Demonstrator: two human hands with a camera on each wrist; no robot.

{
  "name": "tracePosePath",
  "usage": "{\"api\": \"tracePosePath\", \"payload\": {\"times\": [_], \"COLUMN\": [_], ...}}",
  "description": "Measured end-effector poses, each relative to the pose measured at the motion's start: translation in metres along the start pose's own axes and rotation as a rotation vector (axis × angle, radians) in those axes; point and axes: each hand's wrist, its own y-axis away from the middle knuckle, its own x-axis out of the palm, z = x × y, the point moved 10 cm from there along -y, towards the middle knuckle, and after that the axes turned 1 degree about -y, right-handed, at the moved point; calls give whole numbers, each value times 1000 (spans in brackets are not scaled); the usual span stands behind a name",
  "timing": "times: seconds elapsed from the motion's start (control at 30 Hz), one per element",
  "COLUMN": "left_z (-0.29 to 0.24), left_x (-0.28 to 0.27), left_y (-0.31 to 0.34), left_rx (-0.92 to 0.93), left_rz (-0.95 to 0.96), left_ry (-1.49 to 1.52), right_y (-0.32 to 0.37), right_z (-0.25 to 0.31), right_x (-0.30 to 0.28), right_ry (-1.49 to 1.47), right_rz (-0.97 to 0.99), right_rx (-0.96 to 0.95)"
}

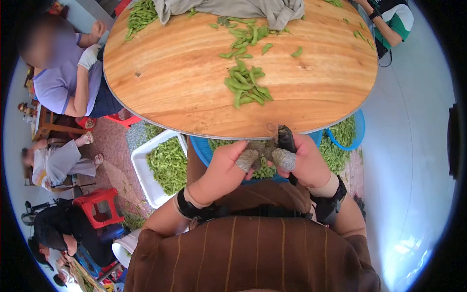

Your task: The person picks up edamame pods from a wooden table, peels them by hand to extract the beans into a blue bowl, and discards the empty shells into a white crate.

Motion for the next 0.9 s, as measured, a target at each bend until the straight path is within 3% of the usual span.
{"api": "tracePosePath", "payload": {"times": [0.03,0.1,0.13,0.27,0.33,0.37,0.43,0.57,0.63,0.67,0.73,0.77,0.83,0.87,0.9], "left_z": [-3,14,17,27,27,25,21,22,23,24,26,25,26,26,27], "left_x": [-1,9,8,-10,-15,-15,-15,-8,-7,-6,-5,-2,3,6,9], "left_y": [0,8,8,8,10,11,11,12,12,12,12,10,8,6,6], "left_rx": [-1,-271,-271,-250,-256,-261,-266,-247,-228,-237,-248,-230,-211,-185,-159], "left_rz": [4,139,139,41,13,14,18,93,118,132,148,180,217,243,268], "left_ry": [3,292,292,359,356,300,243,135,123,116,115,98,86,1,-86], "right_y": [0,1,3,8,9,9,9,26,42,50,68,75,91,92,84], "right_z": [-2,-12,-18,-17,-16,-17,-6,7,26,23,8,1,-6,-5,23], "right_x": [4,1,2,-7,-16,-15,-12,-37,-56,-65,-94,-102,-130,-129,-98], "right_ry": [-200,-346,-490,-564,-278,-279,110,301,946,948,1567,1571,1739,1742,1544], "right_rz": [48,52,62,37,10,10,45,-87,-183,-183,-311,-311,-519,-520,-534], "right_rx": [17,87,157,168,125,127,26,-19,-186,-181,38,44,290,295,-1]}}
